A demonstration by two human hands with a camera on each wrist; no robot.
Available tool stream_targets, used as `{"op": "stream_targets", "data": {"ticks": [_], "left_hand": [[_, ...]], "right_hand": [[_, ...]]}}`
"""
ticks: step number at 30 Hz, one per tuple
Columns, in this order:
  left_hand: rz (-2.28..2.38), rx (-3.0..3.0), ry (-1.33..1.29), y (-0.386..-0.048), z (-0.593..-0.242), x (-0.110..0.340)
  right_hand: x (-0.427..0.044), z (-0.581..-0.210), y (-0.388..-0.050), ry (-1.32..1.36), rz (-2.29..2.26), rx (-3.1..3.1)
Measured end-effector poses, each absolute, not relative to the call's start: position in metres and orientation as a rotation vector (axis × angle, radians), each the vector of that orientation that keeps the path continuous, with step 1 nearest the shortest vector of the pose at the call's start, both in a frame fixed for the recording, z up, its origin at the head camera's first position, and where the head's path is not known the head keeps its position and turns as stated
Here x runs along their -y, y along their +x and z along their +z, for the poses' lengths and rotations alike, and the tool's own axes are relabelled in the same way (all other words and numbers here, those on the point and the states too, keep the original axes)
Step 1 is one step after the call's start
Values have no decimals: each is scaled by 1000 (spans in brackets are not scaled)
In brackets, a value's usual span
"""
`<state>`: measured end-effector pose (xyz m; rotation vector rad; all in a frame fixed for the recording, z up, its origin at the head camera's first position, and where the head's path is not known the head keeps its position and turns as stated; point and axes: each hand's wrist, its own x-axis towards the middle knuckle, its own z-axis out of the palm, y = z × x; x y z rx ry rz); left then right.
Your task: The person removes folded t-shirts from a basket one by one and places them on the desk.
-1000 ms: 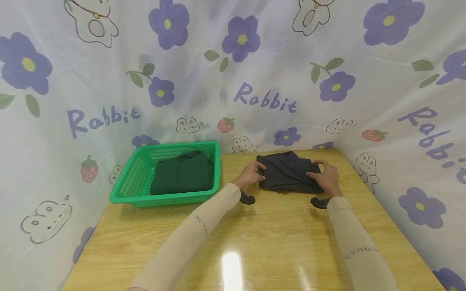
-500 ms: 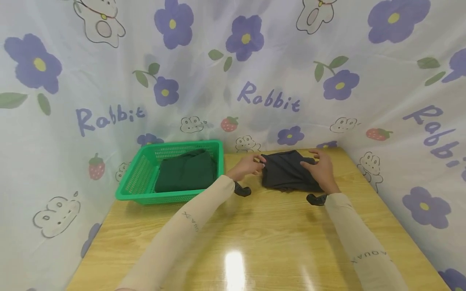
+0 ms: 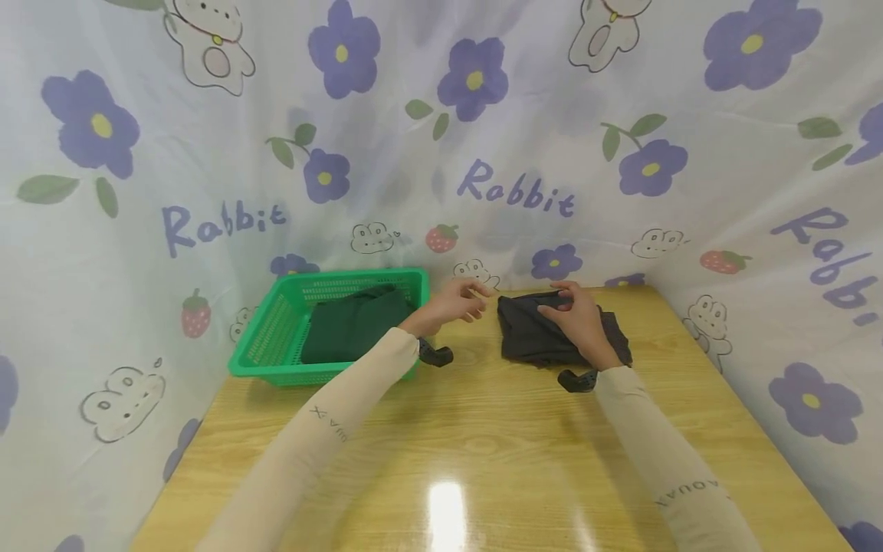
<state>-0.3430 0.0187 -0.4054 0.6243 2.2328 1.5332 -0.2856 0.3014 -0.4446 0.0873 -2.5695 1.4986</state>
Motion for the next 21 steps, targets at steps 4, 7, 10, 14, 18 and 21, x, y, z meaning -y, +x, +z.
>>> {"op": "stream_targets", "data": {"ticks": [4,7,10,14,18,21], "left_hand": [[1543,-2224,648,-342,-401,-2],[1544,-2227,661,-343,-400,9],[1541,-2243,675,-343,-398,20],[1531,-2291,675,-344,-396,35],[1516,-2328,636,-345,-395,53],[1527,-2322,610,-347,-394,68]], "right_hand": [[-286,-442,-289,145,1533,2569],[-274,-440,-290,175,1559,2579],[-263,-438,-291,192,1569,2595],[-248,-435,-291,223,1564,2618],[-232,-430,-291,261,1580,2624],[-221,-428,-293,280,1600,2620]]}}
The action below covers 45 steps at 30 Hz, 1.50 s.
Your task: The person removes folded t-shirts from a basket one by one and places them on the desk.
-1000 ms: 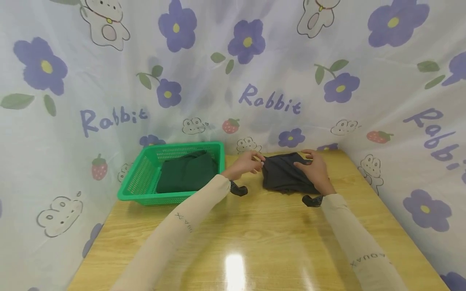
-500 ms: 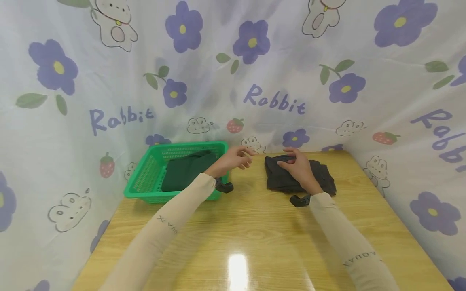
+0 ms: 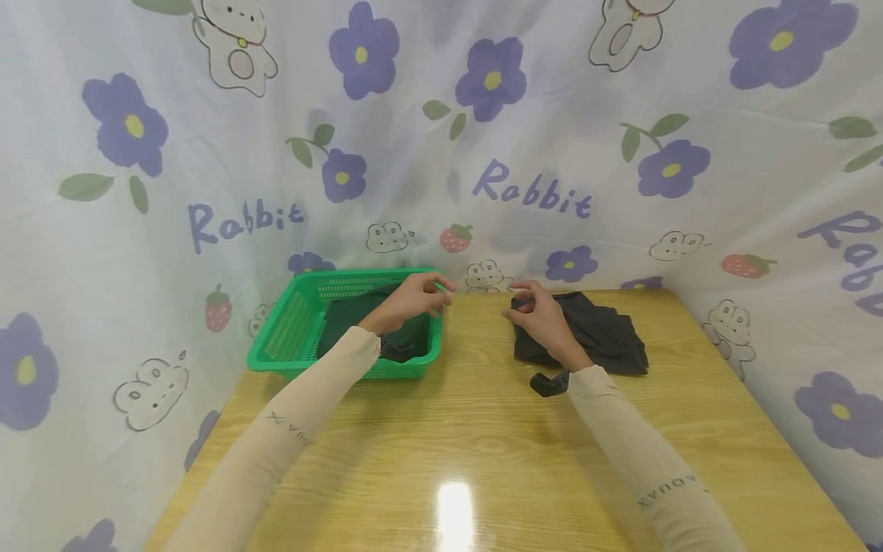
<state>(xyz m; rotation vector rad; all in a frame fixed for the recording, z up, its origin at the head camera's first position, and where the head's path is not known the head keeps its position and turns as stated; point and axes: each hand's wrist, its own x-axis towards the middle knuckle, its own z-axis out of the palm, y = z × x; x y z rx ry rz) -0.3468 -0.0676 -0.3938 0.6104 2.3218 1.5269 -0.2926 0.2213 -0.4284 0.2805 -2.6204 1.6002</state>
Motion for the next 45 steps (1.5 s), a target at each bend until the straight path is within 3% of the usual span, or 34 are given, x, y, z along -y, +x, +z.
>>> {"op": "stream_targets", "data": {"ticks": [26,45], "left_hand": [[1470,-2429,471,-349,-403,167],[1325,-2594,229,-353,-407,238]], "right_hand": [[-137,-420,-292,540,1716,2582],[-65,-416,-295,708,1778,2557]]}}
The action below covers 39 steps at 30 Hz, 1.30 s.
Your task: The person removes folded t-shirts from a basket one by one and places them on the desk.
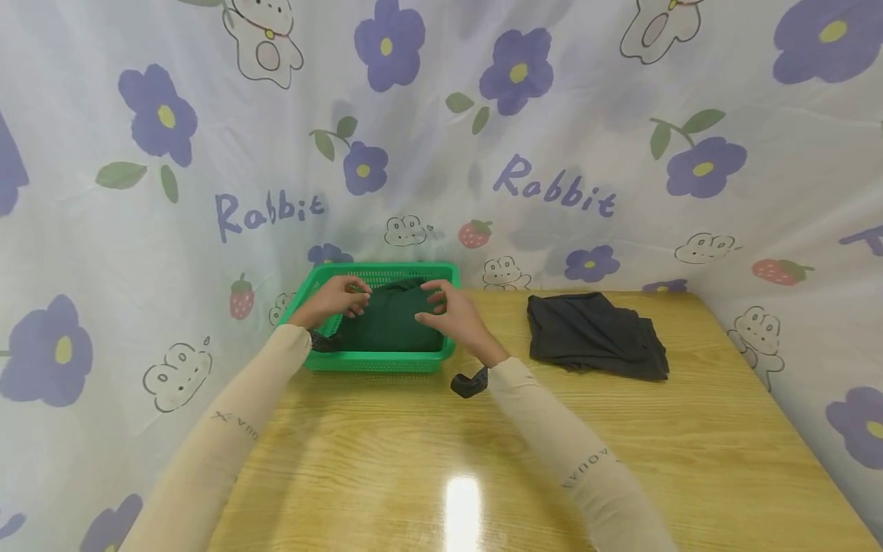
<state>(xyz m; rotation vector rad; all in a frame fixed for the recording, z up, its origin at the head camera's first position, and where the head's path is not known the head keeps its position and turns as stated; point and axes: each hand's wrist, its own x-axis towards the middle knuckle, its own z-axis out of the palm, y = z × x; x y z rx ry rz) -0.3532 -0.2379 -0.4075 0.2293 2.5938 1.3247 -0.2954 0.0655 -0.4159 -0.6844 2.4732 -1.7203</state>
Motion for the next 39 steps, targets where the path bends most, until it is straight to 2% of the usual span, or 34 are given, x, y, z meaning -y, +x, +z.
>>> {"op": "stream_targets", "data": {"ticks": [13,23,39], "left_hand": [[1243,-2643,156,-353,-408,270],[1181,-2582,73,-353,-404,271],[1009,-2397,88,-359,-411,267]], "right_hand": [[-25,-420,-299,-600,-1635,-2458],[-7,-425,-305,-387,-1554,-2486],[1,-433,-311,-96,-1696,-2326]]}}
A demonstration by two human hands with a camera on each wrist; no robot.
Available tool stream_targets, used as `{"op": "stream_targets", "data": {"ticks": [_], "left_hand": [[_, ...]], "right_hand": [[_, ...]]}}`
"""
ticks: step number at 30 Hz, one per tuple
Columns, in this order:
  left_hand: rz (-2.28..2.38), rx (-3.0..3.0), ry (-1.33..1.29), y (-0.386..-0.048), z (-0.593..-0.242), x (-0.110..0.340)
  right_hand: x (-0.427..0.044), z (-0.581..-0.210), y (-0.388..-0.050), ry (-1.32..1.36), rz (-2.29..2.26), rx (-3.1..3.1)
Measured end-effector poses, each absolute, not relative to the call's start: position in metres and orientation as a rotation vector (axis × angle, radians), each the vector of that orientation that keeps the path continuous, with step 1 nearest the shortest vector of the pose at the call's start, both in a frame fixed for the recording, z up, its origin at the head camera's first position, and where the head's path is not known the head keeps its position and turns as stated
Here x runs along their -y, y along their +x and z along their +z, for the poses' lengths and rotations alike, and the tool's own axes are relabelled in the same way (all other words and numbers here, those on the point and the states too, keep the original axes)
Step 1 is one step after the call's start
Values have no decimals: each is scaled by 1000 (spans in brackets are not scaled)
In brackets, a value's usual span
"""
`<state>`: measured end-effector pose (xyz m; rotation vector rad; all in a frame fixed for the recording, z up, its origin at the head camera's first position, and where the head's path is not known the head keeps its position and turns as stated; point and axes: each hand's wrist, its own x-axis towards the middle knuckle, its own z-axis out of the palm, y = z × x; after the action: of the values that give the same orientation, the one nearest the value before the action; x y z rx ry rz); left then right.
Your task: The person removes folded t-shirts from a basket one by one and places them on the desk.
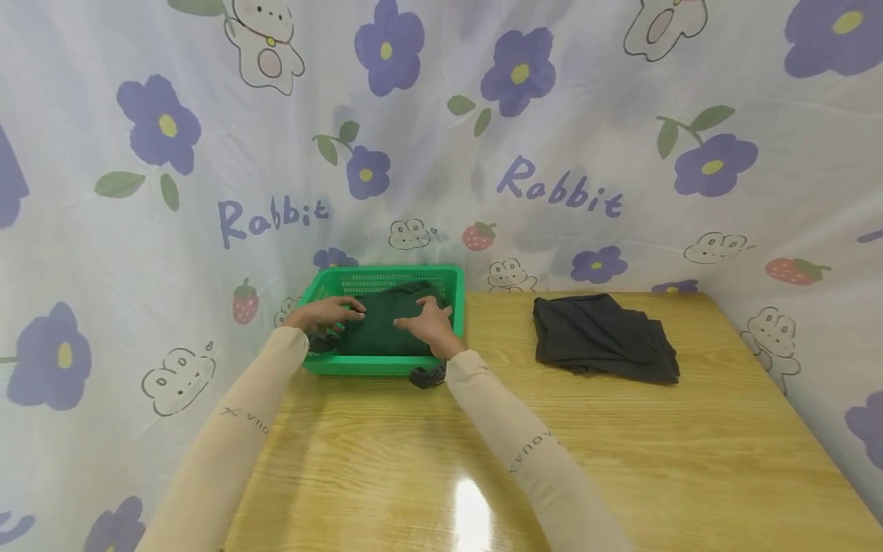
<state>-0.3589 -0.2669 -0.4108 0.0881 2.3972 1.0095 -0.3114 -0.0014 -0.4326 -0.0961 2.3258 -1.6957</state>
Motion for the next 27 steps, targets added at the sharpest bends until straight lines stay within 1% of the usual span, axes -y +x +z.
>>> {"op": "stream_targets", "data": {"ticks": [8,17,27], "left_hand": [[1022,-2362,70,-359,-410,269],[1031,-2334,99,-362,-412,274],[1034,-2339,51,-358,-412,277]], "right_hand": [[-2,-439,-313,-107,-1772,-2165],[3,-441,-314,9,-1872,-2124],[5,-446,-312,-61,-1807,-2229]]}}
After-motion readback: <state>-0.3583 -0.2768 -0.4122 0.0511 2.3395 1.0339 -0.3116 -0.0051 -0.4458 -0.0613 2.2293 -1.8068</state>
